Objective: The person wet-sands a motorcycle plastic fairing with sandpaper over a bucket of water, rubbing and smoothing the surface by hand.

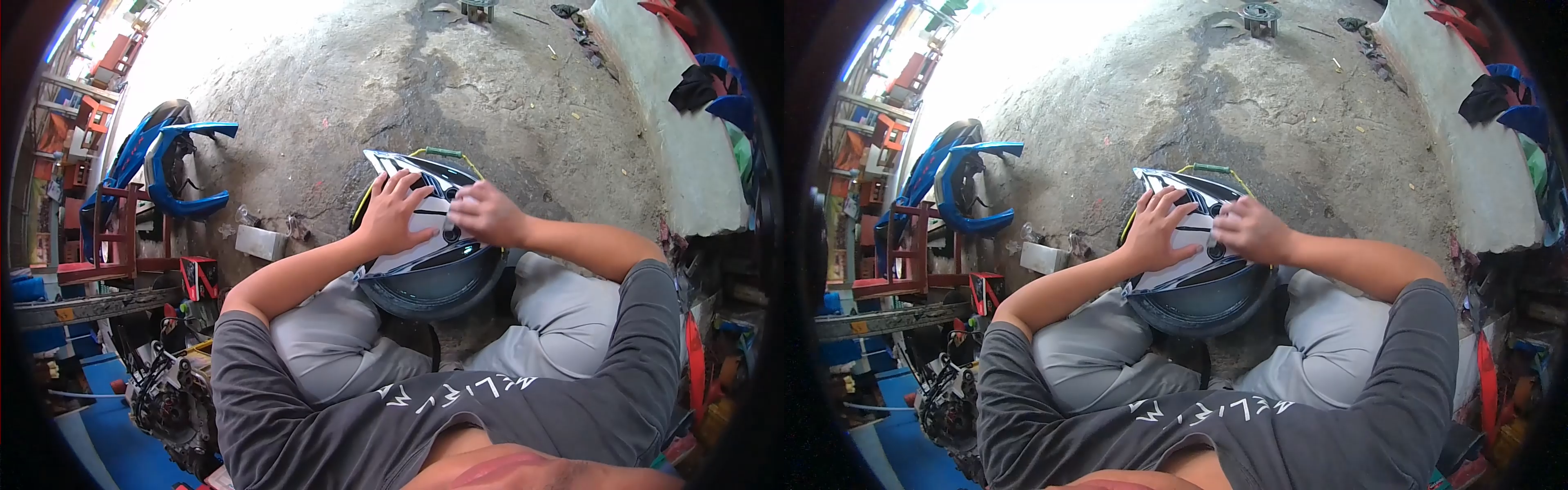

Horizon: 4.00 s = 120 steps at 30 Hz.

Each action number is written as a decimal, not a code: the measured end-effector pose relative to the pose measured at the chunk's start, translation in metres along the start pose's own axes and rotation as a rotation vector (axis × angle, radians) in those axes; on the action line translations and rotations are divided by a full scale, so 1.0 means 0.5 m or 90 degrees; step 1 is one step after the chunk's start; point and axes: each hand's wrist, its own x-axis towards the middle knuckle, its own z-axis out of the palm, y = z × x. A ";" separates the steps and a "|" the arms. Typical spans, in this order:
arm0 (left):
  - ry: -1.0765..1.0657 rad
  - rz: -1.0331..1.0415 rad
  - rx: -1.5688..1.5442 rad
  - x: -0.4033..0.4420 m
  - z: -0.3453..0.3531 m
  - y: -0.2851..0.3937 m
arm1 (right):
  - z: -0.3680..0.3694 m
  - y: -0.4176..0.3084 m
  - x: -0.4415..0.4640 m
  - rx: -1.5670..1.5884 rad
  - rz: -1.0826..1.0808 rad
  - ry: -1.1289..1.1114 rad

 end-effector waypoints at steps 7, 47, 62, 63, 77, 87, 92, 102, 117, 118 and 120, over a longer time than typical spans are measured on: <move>-0.011 -0.009 0.004 -0.003 0.000 0.002 | -0.009 0.013 0.016 0.053 0.073 -0.027; -0.012 -0.005 0.004 0.000 -0.006 0.003 | -0.004 -0.020 -0.011 0.104 0.040 0.011; -0.014 -0.001 0.014 0.002 -0.008 0.003 | -0.006 -0.009 -0.002 0.093 0.077 0.018; -0.012 -0.002 0.014 0.003 -0.009 0.004 | -0.001 -0.019 -0.003 0.119 0.060 0.014; -0.009 0.002 0.010 0.001 -0.006 0.002 | 0.002 0.010 -0.008 0.089 0.107 0.003; -0.004 -0.001 0.004 0.001 -0.008 0.004 | -0.010 0.013 -0.013 0.063 0.111 0.013; -0.006 -0.003 0.003 0.003 -0.010 0.003 | -0.004 -0.021 -0.014 0.077 0.059 0.004; -0.013 -0.003 0.010 0.000 -0.007 0.001 | -0.009 -0.011 -0.022 0.091 0.051 -0.003; -0.010 -0.004 0.005 0.002 -0.006 0.002 | -0.008 -0.013 -0.022 0.071 0.041 -0.005; -0.006 -0.001 0.003 0.002 -0.005 0.001 | -0.005 -0.022 -0.022 0.080 0.024 -0.011; -0.001 0.002 -0.002 -0.001 -0.003 -0.001 | -0.007 -0.009 -0.020 0.091 0.055 -0.003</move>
